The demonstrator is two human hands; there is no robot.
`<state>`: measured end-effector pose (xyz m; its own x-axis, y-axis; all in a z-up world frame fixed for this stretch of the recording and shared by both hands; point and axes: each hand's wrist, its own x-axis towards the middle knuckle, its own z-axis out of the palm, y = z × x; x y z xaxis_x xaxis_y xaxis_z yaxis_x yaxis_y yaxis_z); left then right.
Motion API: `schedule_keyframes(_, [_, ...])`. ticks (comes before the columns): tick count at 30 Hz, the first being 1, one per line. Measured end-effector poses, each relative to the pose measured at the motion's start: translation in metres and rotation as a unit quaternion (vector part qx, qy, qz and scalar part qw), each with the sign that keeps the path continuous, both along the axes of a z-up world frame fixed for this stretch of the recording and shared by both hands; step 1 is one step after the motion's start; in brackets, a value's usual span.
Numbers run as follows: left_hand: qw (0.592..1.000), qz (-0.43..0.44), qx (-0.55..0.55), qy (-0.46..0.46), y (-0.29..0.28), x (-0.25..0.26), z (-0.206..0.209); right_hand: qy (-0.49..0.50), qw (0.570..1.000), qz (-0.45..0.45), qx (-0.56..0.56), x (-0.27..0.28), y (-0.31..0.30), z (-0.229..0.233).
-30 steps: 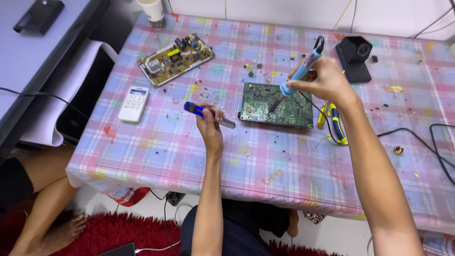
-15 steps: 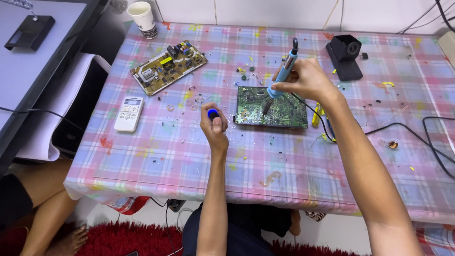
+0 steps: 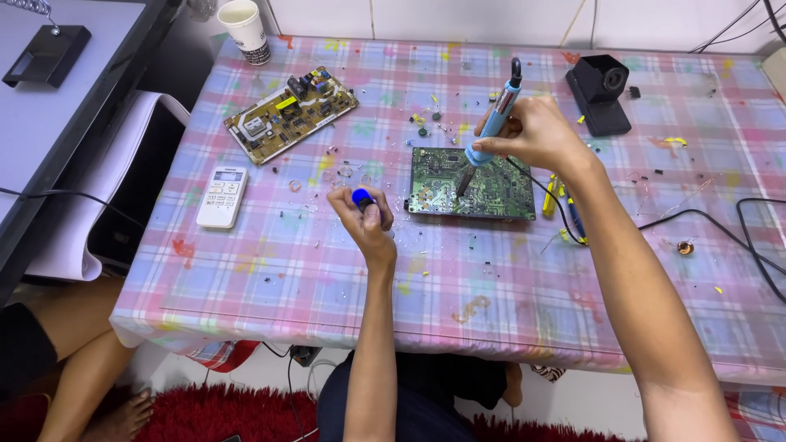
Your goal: The person is soldering a green circuit board on a table. They use a soldering iron in their right hand and a desoldering pump in their left hand to work on the board's components.
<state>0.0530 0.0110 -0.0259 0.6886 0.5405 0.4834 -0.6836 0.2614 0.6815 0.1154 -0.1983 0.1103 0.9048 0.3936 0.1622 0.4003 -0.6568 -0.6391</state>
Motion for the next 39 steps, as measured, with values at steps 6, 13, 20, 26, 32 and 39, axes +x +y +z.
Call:
schedule_keyframes(6, [0.996, 0.073, -0.003, -0.048, 0.003, 0.003, -0.017, -0.003, 1.000, 0.013, 0.005, -0.003, -0.002, 0.003])
schedule_keyframes(13, [0.977, 0.150, 0.136, 0.060, -0.008, -0.012, 0.010, -0.017, 0.999, -0.014, 0.034, 0.005, -0.011, -0.015])
schedule_keyframes(20, [0.952, 0.167, 0.254, 0.039, -0.011, -0.030, 0.025, 0.004, 1.000, -0.006, 0.015, -0.009, -0.003, 0.001])
schedule_keyframes(26, [0.957, 0.114, 0.260, 0.055, -0.015, -0.044, 0.033, -0.011, 0.997, -0.062, 0.052, -0.019, -0.008, -0.009])
schedule_keyframes(32, [0.961, 0.090, 0.259, 0.039, -0.024, -0.040, 0.022, -0.061, 0.972, -0.108, 0.200, -0.015, -0.054, -0.079])
schedule_keyframes(39, [0.960, 0.070, 0.268, 0.046, -0.031, -0.034, 0.016, -0.103, 0.924, -0.178, 0.323, -0.035, -0.066, -0.133])
